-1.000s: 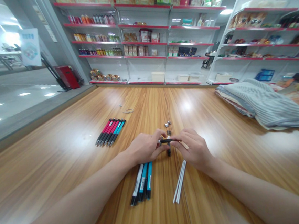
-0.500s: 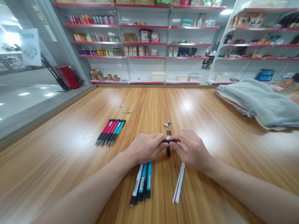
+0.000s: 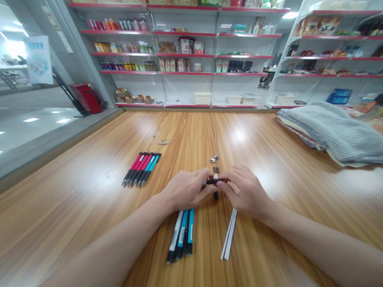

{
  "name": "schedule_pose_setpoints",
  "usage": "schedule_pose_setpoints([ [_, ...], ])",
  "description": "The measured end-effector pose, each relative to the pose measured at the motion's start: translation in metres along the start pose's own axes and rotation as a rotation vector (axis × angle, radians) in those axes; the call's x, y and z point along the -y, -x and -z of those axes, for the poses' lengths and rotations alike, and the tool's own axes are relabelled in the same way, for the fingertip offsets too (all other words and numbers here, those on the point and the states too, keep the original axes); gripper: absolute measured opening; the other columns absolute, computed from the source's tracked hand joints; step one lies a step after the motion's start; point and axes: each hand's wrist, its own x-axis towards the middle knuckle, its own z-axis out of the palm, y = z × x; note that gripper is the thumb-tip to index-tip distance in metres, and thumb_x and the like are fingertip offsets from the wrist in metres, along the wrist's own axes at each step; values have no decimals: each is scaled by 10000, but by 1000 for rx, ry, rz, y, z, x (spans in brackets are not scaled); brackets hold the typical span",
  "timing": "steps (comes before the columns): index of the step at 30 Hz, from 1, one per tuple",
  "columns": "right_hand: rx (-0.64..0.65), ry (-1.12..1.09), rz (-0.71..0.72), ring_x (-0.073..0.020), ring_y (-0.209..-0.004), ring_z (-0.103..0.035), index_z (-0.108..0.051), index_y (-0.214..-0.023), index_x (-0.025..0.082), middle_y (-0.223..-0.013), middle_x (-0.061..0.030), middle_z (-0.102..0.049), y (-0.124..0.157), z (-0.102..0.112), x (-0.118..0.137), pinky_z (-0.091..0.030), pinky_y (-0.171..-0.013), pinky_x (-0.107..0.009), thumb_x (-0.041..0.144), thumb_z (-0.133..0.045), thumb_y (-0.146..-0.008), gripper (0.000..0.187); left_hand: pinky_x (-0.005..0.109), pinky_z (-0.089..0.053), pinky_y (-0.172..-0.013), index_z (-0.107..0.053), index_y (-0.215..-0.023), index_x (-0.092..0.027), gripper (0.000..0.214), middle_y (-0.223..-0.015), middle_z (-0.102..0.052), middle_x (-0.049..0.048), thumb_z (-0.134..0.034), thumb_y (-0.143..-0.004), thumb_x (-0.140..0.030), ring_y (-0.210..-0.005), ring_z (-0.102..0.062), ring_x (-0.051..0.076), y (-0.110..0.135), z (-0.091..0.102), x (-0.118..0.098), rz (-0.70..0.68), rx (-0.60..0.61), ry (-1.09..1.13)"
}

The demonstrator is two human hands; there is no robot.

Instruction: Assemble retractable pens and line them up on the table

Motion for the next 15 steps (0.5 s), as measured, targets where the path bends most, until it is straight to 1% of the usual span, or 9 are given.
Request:
schedule_pose_setpoints([
  [3,12,38,-2,-178,-734,-511,-592,-800,169,-736,-47,-602,0,-1,-1,-378,-716,-345,245,-522,-913,153,263,-421,-600,-477,-1084,-201,328,-914,-681,27,-342,-962,-475,-809,-663,187,0,0,0,-2,-6,-6],
  [6,14,56,1,-167,-691,-483,-540,-686,172,-671,-37,-564,0,-2,-1,-363,-696,-340,241,-486,-932,261,252,-415,-603,-496,-1054,-214,297,-956,-661,22,-291,-986,-417,-809,-648,166,-1,0,0,-61,5,-36],
  [7,5,49,0,-166,-687,-481,-531,-678,173,-662,-35,-558,0,-1,-1,-361,-692,-338,239,-484,-933,267,249,-411,-601,-504,-1037,-213,302,-955,-654,23,-271,-992,-400,-793,-640,157,-1,0,0,-79,6,-50],
  [8,-4,33,-1,-167,-695,-488,-541,-704,173,-673,-35,-564,0,-1,0,-363,-695,-338,241,-495,-927,238,248,-407,-599,-511,-1020,-210,313,-949,-647,25,-254,-995,-387,-775,-632,150,-1,0,0,-90,7,-65],
  [10,-5,-14,8,-174,-740,-516,-582,-852,166,-746,-41,-599,0,0,1,-376,-721,-339,249,-544,-899,103,248,-400,-591,-519,-984,-203,331,-925,-636,28,-236,-998,-374,-747,-621,144,-1,0,1,-92,6,-90],
  [11,1,-34,15,-178,-768,-529,-585,-936,163,-794,-46,-616,0,1,1,-382,-738,-341,247,-563,-886,100,250,-398,-587,-519,-974,-201,335,-918,-634,28,-232,-998,-372,-743,-620,144,-1,0,1,-88,4,-95],
  [12,12,-46,25,-180,-787,-536,-581,-996,163,-831,-50,-625,0,1,2,-385,-750,-342,241,-572,-879,141,253,-399,-586,-515,-978,-201,332,-921,-635,27,-233,-998,-374,-748,-623,148,0,0,1,-81,3,-90],
  [13,21,-47,33,-180,-792,-538,-579,-1015,165,-845,-51,-629,0,1,2,-384,-753,-342,234,-568,-880,152,257,-403,-590,-508,-996,-202,321,-930,-639,26,-243,-996,-383,-760,-628,153,0,0,1,-73,0,-76],
  [15,28,-19,39,-176,-764,-527,-592,-951,170,-811,-47,-621,0,1,1,-373,-735,-339,226,-539,-900,93,265,-418,-609,-482,-1052,-202,298,-946,-649,23,-288,-984,-418,-796,-640,167,1,1,1,-57,-9,-30],
])
